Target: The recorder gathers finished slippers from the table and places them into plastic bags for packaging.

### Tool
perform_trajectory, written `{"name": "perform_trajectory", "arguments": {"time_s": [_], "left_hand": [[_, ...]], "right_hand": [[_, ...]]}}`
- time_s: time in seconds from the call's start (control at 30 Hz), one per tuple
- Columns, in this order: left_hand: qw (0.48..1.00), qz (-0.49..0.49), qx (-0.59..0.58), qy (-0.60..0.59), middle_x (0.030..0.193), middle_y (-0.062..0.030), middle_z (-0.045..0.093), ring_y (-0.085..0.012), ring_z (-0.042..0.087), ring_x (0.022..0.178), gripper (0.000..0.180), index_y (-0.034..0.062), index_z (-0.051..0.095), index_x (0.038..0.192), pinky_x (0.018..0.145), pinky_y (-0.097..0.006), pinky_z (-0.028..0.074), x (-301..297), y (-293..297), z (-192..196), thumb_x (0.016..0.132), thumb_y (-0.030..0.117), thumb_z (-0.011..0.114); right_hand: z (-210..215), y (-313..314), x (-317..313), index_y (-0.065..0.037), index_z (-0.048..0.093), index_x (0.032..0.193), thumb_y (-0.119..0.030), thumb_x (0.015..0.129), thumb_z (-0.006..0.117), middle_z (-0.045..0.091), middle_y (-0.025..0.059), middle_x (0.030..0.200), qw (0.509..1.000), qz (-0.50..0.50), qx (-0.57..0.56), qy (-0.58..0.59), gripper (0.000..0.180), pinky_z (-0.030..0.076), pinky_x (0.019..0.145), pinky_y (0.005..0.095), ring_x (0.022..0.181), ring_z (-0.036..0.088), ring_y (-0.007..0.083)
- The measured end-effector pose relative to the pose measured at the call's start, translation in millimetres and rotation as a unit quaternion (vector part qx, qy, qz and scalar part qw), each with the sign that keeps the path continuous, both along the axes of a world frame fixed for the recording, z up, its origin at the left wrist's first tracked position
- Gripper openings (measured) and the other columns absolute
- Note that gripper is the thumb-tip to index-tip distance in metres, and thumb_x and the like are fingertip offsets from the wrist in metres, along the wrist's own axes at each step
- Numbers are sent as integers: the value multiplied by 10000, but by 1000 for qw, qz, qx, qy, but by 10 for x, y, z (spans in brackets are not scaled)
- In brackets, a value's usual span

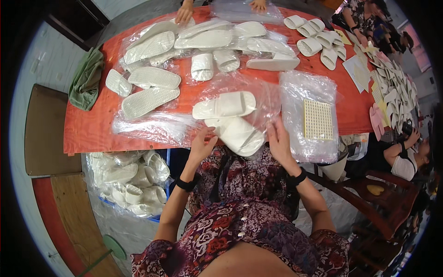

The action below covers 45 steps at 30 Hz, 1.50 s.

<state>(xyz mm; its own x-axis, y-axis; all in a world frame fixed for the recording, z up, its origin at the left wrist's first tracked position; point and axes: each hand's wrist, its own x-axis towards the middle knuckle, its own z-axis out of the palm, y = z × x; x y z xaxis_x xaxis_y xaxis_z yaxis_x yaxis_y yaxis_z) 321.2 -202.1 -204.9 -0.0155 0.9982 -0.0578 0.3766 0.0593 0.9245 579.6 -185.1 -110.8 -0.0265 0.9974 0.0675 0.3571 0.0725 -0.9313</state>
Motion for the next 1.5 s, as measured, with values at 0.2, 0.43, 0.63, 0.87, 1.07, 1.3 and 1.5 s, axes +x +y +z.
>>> {"name": "perform_trajectory", "arguments": {"time_s": [0.2,0.43,0.63,0.87,1.07,1.3,1.5], "left_hand": [[992,-105,-56,-44,967,-100,623,-185,606,871,297,35,563,1093,714,-299,485,-29,9,306,826,165,581],[994,78,74,-20,1059,-171,573,-230,592,904,441,9,478,1192,729,-320,485,-310,397,280,804,168,616],[996,50,74,25,1108,-222,537,-274,581,926,552,-26,426,1222,747,-344,483,-245,659,129,787,235,643],[994,-43,55,79,1131,-249,505,-346,498,1046,675,-11,395,1255,851,-409,431,-76,724,-79,742,320,685],[968,-150,65,189,1138,-242,477,-387,439,1098,750,60,391,1282,909,-440,391,151,685,134,678,354,726],[950,-57,168,257,1155,-230,490,-345,450,1093,724,28,395,1273,928,-414,371,342,778,10,687,294,727],[967,32,86,-239,1273,-135,460,-237,431,1174,453,4,441,1257,989,-342,316,450,938,984,905,284,496]], "right_hand": [[724,374,163,-19,450,900,-132,885,482,526,176,724,979,95,139,-111,118,415,584,338,659,530,342],[1119,545,262,-15,450,890,-139,898,471,468,124,661,978,124,146,-83,127,390,581,304,586,451,231],[1298,693,394,-9,472,928,-127,922,436,549,83,816,976,128,161,-69,124,398,721,276,773,500,131],[1713,659,557,-12,486,920,-111,942,402,592,64,922,968,124,195,94,131,408,850,266,883,553,125],[1602,525,996,2,496,1004,-108,914,431,595,91,967,959,65,175,215,157,439,830,303,904,574,169],[1559,312,1328,-16,470,1163,-232,873,469,573,47,886,916,11,110,385,361,459,788,326,839,570,187],[1420,423,1400,-56,515,1036,-218,879,476,577,50,865,923,49,36,380,229,462,772,332,835,568,187]]}}
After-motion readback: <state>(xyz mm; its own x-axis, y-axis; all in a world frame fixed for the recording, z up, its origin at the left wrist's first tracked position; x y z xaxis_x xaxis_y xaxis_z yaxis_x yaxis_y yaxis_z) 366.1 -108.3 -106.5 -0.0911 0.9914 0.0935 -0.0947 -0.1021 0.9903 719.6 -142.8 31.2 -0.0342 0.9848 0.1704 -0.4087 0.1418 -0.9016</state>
